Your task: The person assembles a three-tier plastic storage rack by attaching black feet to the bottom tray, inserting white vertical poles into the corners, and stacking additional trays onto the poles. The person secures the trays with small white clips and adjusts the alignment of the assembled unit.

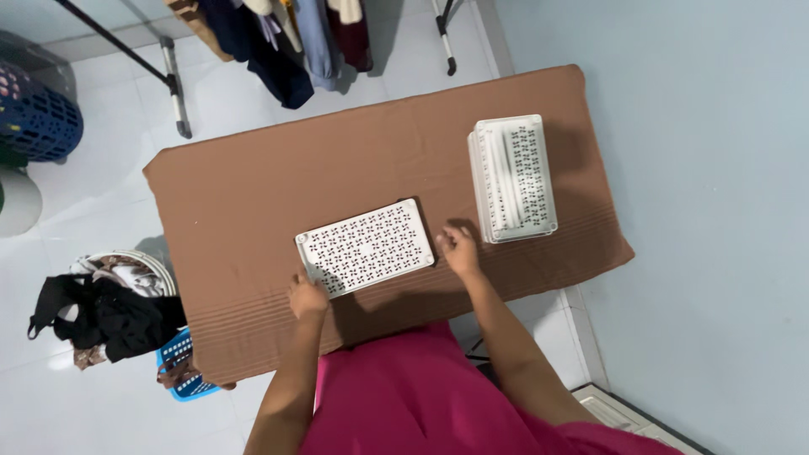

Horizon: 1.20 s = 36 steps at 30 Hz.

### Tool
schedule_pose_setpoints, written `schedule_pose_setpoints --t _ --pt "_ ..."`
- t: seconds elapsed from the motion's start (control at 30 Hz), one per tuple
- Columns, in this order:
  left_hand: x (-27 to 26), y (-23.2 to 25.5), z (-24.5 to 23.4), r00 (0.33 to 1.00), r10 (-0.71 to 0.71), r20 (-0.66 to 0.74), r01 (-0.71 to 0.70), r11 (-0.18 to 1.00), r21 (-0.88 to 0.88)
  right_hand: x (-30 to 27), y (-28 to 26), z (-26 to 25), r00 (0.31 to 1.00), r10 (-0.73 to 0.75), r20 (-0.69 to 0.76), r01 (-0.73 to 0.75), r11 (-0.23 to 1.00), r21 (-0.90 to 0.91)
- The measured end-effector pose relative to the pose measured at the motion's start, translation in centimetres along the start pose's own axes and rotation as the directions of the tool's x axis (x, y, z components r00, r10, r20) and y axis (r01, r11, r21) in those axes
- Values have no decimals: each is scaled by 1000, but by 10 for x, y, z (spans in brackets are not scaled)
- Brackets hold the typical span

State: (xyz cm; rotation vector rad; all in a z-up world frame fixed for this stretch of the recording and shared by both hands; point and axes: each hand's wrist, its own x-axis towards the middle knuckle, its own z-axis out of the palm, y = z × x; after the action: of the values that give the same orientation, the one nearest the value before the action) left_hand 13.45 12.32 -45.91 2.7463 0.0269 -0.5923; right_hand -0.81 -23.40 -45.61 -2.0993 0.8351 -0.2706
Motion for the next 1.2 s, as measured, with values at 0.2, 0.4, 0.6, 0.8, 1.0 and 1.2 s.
schedule_pose_setpoints --t 0.2,0.4,0.6,0.8,1.0,1.2 --pt "-30 47 18 942 336 -2 -331 929 166 56 33 -71 915 -201 -350 136 970 -203" --pt "-52 115 56 946 325 3 -324 943 72 94 62 -131 883 -107 -458 -110 899 -423" --pt "-67 170 70 939 342 -36 -343 938 -50 98 54 -149 930 328 -164 -348 931 -114" --pt "-78 196 59 928 372 6 -372 928 -11 98 41 -160 920 392 8 -392 920 -31" --pt "-91 204 52 908 411 -86 -418 903 -103 112 48 -172 954 190 232 -113 945 -308" --pt "-104 204 39 916 377 -140 -401 883 -243 116 30 -187 874 393 286 -387 919 -82"
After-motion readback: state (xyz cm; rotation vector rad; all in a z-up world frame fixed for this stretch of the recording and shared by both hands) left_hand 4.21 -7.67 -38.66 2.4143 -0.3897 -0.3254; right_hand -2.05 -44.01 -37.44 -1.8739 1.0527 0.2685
